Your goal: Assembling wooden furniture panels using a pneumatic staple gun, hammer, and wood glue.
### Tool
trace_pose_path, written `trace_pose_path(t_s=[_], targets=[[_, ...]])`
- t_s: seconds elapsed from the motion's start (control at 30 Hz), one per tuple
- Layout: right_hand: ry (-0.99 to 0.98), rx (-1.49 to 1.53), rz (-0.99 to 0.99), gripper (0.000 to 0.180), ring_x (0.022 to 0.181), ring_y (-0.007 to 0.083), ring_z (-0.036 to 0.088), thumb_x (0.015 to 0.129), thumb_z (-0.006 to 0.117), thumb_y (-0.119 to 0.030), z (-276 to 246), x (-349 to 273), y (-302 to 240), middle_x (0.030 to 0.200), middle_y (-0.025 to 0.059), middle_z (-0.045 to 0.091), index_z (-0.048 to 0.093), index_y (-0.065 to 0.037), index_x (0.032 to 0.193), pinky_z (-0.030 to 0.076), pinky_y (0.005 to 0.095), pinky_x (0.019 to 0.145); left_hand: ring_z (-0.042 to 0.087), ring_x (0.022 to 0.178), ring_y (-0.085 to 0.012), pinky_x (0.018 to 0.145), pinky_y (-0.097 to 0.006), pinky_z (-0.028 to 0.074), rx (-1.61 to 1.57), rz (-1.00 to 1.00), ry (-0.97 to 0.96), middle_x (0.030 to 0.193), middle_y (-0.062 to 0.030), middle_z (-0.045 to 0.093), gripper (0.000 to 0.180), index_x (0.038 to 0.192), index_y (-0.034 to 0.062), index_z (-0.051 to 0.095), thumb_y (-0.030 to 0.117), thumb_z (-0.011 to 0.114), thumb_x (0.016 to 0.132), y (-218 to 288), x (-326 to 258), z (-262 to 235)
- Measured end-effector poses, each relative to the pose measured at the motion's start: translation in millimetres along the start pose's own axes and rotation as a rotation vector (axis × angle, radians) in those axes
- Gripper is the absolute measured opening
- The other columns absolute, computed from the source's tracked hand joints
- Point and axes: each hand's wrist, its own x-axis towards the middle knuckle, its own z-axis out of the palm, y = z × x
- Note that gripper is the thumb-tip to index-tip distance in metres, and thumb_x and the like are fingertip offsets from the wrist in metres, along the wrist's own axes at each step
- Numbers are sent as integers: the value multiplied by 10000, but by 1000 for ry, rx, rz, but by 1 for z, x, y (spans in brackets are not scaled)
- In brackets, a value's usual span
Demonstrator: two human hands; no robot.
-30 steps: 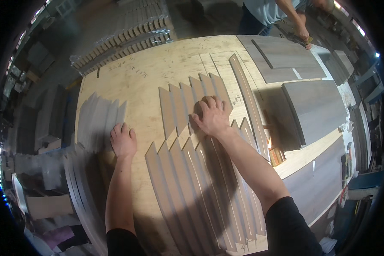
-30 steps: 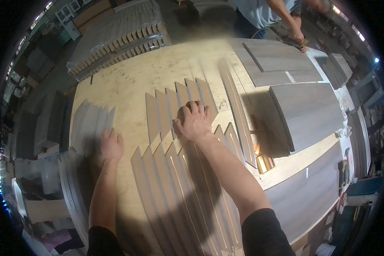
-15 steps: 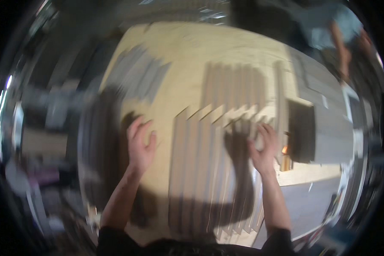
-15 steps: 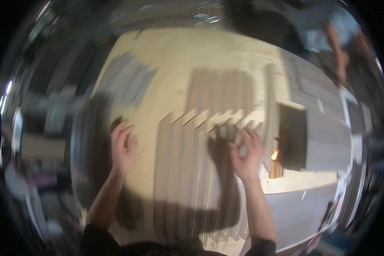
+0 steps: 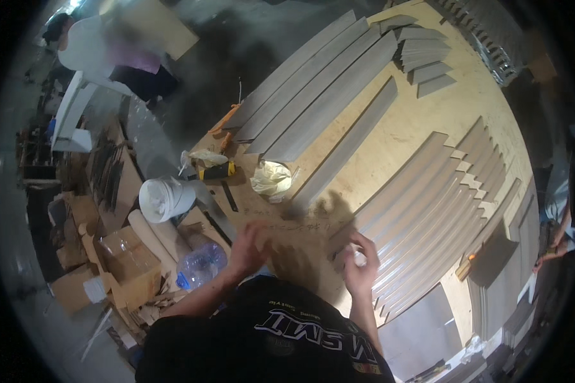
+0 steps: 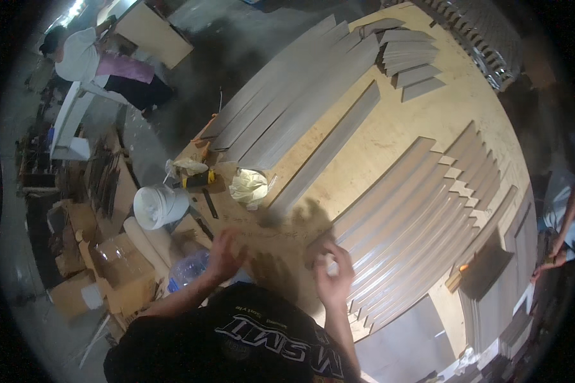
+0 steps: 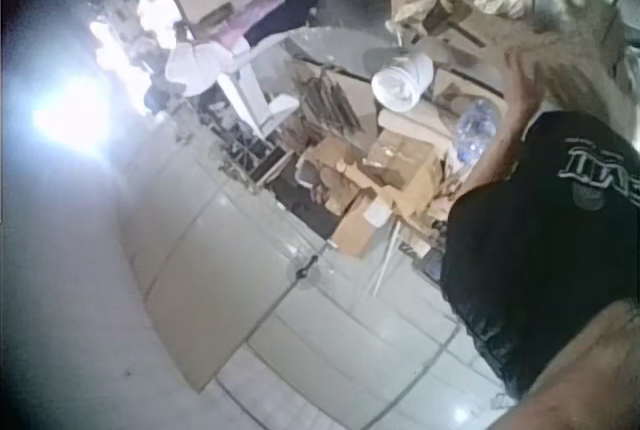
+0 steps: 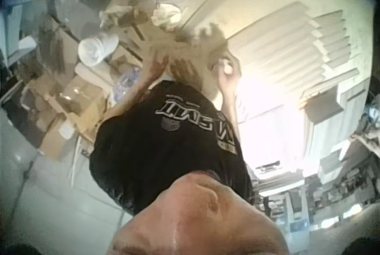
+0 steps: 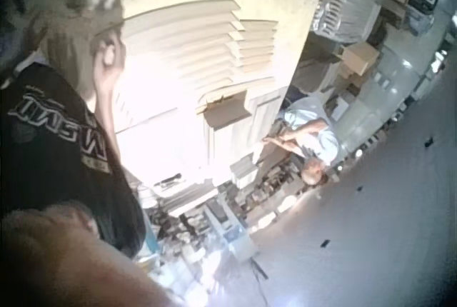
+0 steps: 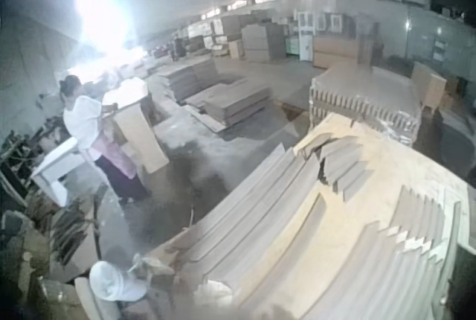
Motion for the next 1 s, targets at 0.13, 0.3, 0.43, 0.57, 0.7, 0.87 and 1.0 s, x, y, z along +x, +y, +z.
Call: trace_pose_path(t_s=[0.13,0.3,0.43,0.57,0.7,0.87,1.0], targets=[[-283,-160,-21,509,1122,295,671,919,728,-238,93,44,-46,1245,147,672,606,-67,1382,536,408,951,493,1246,-506,1046,-507,451,-129,-274,125,1401,-292,468,619,1405,67,504,190,756,853,-47,63,-2],[-58,-650,-129,590,1128,369,654,914,698,-397,191,80,-34,1188,170,657,593,-72,1396,534,432,980,565,1147,-457,995,-479,475,19,-74,5,1248,-287,571,562,1352,8,521,171,733,858,-51,118,-4],[-266,-516,-91,500,1124,401,633,856,758,-215,180,85,-42,1196,186,658,628,-61,1314,524,454,966,608,1134,-344,948,-424,500,-110,-74,-175,1230,-232,612,492,1326,14,531,135,713,885,-55,109,-7],[-205,63,-145,342,1019,353,648,852,658,11,117,51,-54,1088,166,647,683,-27,1191,527,422,866,592,1179,-189,936,-351,524,-971,-277,-295,1259,-104,609,498,1373,43,473,41,682,921,4,72,-12],[-215,244,-117,334,950,211,627,894,583,23,55,27,-62,1068,105,610,661,-7,1217,514,338,806,589,1201,-169,987,-343,528,-1217,-359,-703,1333,-70,557,625,1444,47,366,-20,685,911,78,85,-16],[246,181,-97,444,1195,256,560,944,565,-13,6,3,-62,1300,150,545,531,3,1386,472,367,1013,625,1147,-178,956,-314,524,-939,-96,-659,1238,-88,622,603,1456,34,385,-22,615,902,147,108,34],[456,391,-45,744,1377,296,449,966,631,-137,-23,-6,-66,1496,166,433,262,11,1595,354,423,1164,646,1110,-204,903,-362,541,-674,200,-932,1256,-129,626,596,1452,4,380,25,603,900,236,117,35]])
